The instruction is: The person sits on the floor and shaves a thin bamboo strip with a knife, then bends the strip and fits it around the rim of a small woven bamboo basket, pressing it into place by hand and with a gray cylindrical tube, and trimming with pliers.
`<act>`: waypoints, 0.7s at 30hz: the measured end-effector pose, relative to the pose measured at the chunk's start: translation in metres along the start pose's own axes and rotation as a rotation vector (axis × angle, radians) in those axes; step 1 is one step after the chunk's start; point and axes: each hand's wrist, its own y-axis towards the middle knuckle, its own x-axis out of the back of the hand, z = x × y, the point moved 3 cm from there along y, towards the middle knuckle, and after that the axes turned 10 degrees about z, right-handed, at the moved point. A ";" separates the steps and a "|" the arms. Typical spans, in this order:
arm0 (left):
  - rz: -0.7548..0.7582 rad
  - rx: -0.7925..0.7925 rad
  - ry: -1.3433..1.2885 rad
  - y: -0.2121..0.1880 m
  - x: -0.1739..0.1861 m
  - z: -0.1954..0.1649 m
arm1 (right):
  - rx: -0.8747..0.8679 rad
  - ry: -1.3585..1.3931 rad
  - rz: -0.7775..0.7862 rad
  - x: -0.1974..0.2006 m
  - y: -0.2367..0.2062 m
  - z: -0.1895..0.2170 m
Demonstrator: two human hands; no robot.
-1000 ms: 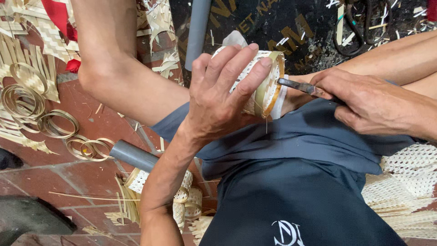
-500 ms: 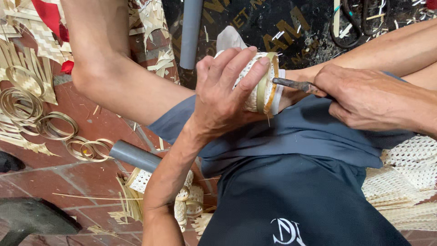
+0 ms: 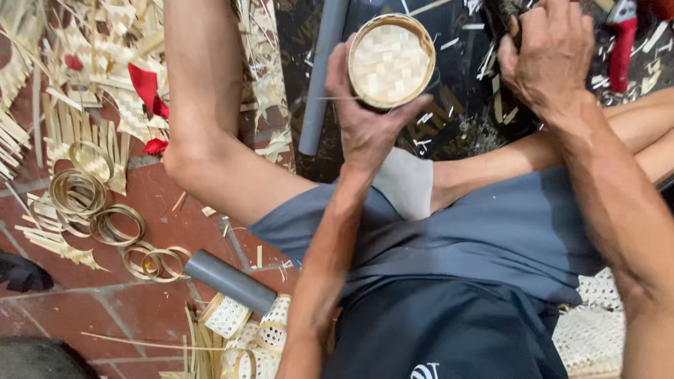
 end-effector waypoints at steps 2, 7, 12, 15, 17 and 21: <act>-0.036 0.016 0.038 0.011 -0.014 0.017 | 0.005 -0.055 -0.081 0.002 0.009 0.002; -0.095 0.005 0.497 0.014 -0.026 0.015 | -0.088 0.314 -0.075 0.013 0.026 0.040; 0.083 0.059 0.515 -0.019 0.000 -0.023 | -0.059 1.029 0.011 -0.002 0.036 0.069; 0.071 0.494 0.203 -0.012 0.035 -0.012 | 0.039 1.144 0.138 -0.008 0.038 0.072; 0.239 0.316 0.320 0.009 0.044 -0.010 | 0.005 1.215 0.273 -0.011 0.040 0.073; 0.489 0.260 0.284 0.050 0.044 0.003 | -0.114 1.423 0.479 -0.014 0.050 0.074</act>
